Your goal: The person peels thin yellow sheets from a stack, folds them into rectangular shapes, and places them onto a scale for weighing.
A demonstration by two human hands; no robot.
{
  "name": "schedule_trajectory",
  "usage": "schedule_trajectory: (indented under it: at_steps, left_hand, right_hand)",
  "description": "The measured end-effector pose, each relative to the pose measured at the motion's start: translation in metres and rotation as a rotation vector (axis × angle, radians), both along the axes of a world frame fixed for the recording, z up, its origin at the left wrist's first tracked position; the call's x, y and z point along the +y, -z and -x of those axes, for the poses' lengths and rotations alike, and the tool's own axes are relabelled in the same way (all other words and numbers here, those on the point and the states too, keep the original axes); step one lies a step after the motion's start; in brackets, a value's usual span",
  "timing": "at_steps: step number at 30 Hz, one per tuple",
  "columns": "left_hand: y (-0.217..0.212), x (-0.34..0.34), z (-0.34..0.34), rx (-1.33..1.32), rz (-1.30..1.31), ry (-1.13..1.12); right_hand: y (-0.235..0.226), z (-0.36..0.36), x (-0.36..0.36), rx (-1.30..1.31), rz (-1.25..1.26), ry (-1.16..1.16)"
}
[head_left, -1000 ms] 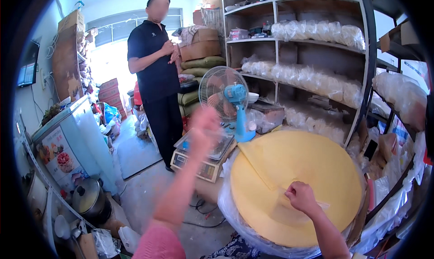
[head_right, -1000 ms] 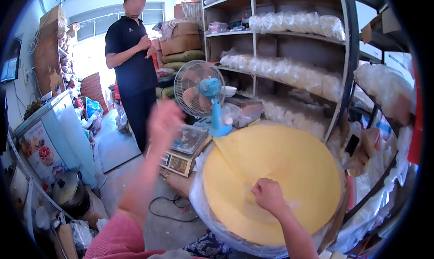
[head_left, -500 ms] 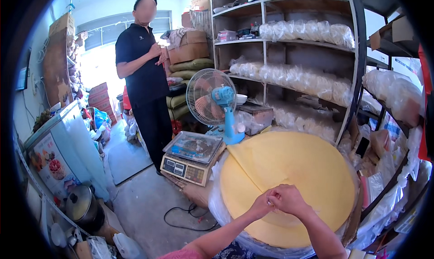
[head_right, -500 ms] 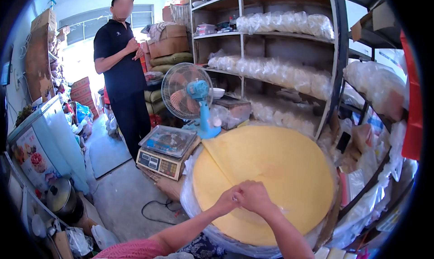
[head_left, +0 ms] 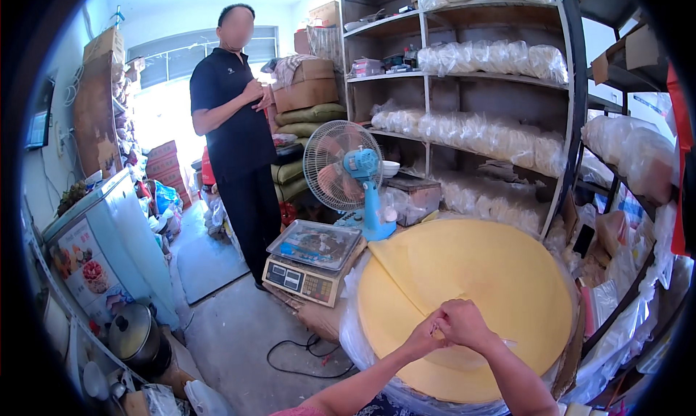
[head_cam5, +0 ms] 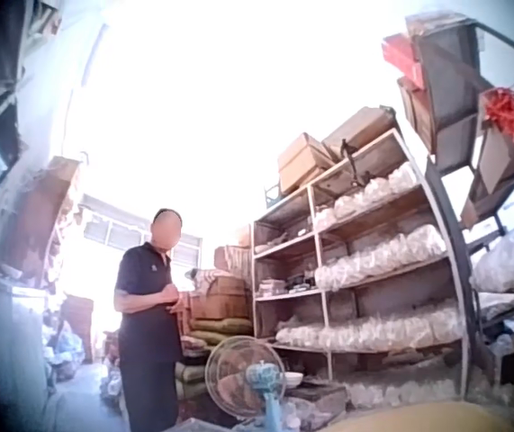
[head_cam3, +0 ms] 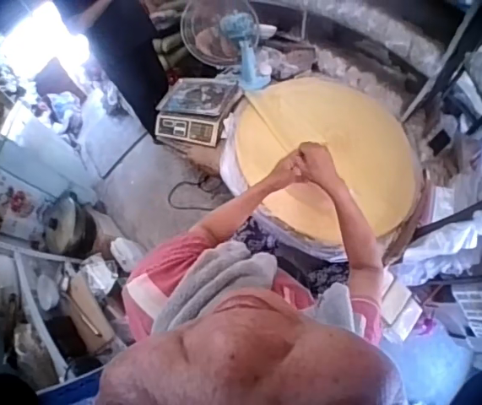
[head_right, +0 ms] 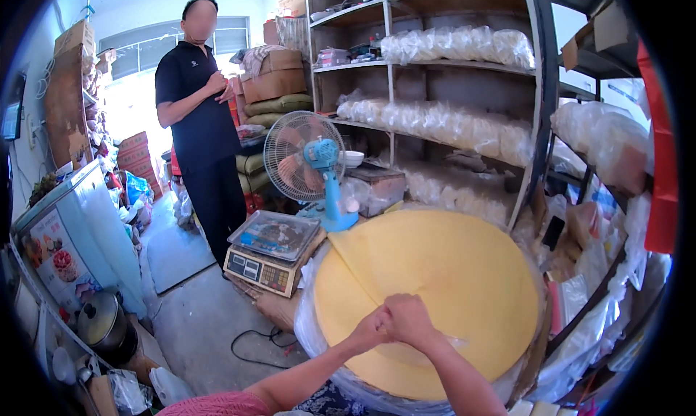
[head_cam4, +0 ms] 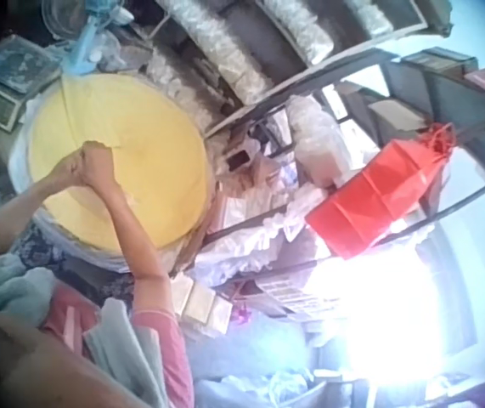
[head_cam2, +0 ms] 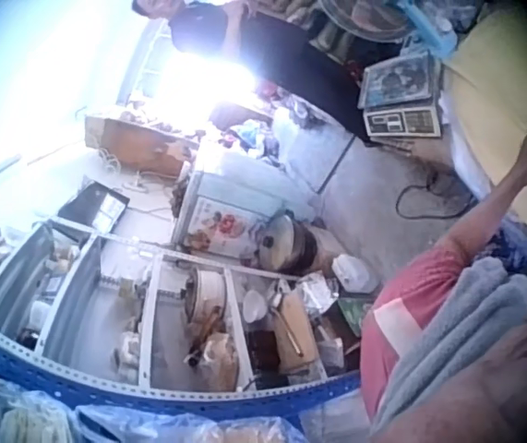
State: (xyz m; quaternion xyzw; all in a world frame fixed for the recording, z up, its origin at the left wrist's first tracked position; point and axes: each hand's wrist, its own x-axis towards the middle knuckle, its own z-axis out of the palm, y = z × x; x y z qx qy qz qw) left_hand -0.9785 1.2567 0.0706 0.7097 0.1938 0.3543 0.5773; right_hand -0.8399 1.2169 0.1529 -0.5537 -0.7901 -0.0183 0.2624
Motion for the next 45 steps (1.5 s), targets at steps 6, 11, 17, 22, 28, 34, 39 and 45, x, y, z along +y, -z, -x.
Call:
schedule_trajectory:
  at_steps: [6, 11, 17, 22, 28, 34, 39, 45]
  left_hand:
    - [0.027, 0.004, 0.000, 0.076, 0.130, 0.037]
    - [0.010, -0.010, -0.002, 0.029, 0.136, -0.039]
    - [0.025, 0.002, 0.000, 0.021, 0.043, 0.055]
    - [0.012, -0.003, 0.000, 0.098, 0.111, -0.008]
    - [0.025, 0.002, -0.004, -0.085, 0.118, 0.045]
    - [0.019, -0.004, -0.001, -0.101, 0.026, -0.025]
    - [0.031, 0.007, -0.002, 0.084, 0.000, 0.007]
    - [0.025, 0.000, 0.000, -0.009, 0.131, 0.014]
  right_hand:
    - [0.006, 0.009, 0.004, 0.089, -0.017, -0.017]
    - [0.008, 0.008, 0.008, 0.049, 0.006, -0.007]
    - [0.000, 0.014, 0.001, 0.166, 0.030, -0.033]
    - [0.003, 0.010, 0.003, 0.143, 0.033, -0.033]
    - [-0.016, -0.017, -0.045, 0.153, 0.046, 0.056]
    - [0.012, -0.035, -0.042, 0.103, -0.058, 0.039]
    - [0.007, -0.038, -0.057, 0.048, -0.011, 0.026]
    - [-0.002, -0.032, -0.074, -0.129, 0.447, 0.156]
